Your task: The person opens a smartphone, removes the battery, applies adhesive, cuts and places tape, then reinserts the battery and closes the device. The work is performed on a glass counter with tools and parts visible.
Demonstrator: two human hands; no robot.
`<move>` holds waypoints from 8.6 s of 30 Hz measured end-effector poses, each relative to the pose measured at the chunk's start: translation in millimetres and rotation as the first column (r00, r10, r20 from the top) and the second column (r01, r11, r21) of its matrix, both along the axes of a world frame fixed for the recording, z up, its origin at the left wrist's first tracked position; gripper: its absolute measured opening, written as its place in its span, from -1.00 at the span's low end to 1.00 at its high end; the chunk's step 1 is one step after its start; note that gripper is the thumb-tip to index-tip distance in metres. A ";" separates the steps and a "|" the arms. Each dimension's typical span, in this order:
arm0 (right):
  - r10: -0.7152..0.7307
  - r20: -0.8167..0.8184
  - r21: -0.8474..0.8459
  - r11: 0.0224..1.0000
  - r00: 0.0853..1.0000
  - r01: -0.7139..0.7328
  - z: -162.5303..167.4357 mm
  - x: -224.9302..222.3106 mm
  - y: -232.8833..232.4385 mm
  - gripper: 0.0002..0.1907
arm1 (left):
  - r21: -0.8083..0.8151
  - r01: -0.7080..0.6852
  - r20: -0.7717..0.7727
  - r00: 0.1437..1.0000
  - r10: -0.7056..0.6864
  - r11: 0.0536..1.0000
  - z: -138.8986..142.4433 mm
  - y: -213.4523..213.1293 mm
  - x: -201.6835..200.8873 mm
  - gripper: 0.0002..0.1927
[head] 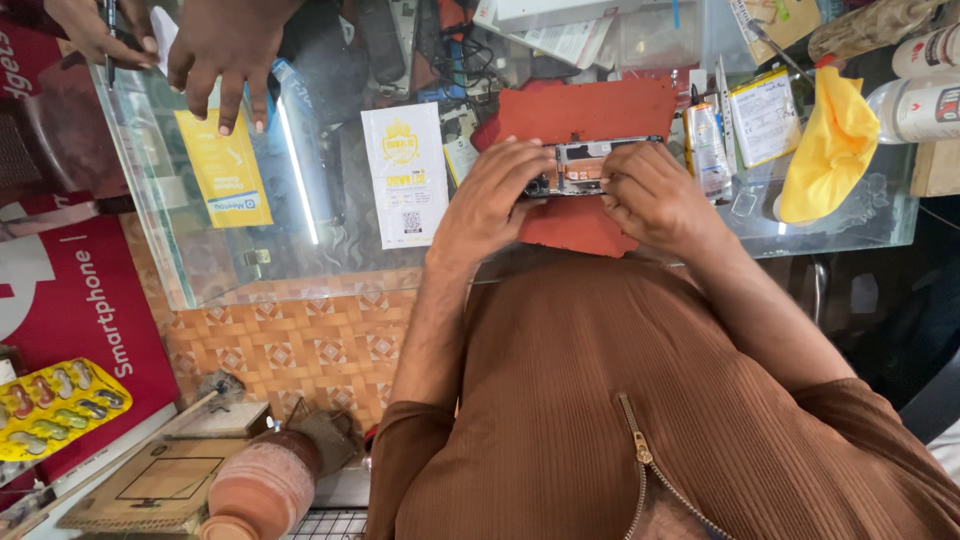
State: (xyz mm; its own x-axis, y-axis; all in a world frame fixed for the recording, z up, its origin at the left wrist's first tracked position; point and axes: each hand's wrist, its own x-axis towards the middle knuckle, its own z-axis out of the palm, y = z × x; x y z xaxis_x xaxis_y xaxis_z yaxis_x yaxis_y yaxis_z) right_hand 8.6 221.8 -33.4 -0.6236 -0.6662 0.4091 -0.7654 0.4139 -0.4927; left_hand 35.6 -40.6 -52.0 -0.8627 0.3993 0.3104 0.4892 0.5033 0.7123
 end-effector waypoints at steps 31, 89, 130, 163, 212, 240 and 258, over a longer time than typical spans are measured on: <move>-0.079 0.131 0.025 0.997 0.988 0.076 -21.4 -1.2 -14.3 -0.67 | -0.062 -0.312 -0.067 0.949 0.308 0.948 -9.2 40.6 6.9 -0.77; 0.181 -0.193 0.320 0.941 0.964 -0.112 -4.1 -18.4 -26.9 -0.73 | -0.031 -0.453 0.011 0.891 0.453 0.891 -21.4 22.9 7.8 -0.75; 0.094 -0.216 -0.102 0.988 0.972 -0.118 -25.3 -1.8 -32.0 -0.81 | -0.120 -0.298 -0.050 0.954 0.294 0.947 3.5 21.6 13.7 -0.91; 0.127 -0.122 -0.013 0.991 0.984 -0.130 -39.5 -6.7 -30.1 -0.66 | 0.000 -0.437 -0.144 0.890 0.433 0.899 -8.0 10.1 4.4 -0.79; 0.217 -0.146 0.292 0.942 0.965 -0.167 6.6 -9.4 -27.3 -0.66 | -0.074 -0.371 -0.037 0.929 0.369 0.926 -15.2 9.2 28.1 -0.63; 0.249 -0.264 0.555 0.829 0.932 -0.064 27.6 -11.6 -39.4 -0.76 | -0.091 -0.374 -0.069 0.927 0.369 0.923 -13.4 10.5 23.9 -0.63; 0.268 -0.292 0.511 0.855 0.918 -0.088 23.7 -16.2 -36.6 -0.78 | -0.081 -0.366 -0.048 0.930 0.363 0.927 -13.2 9.7 20.2 -0.63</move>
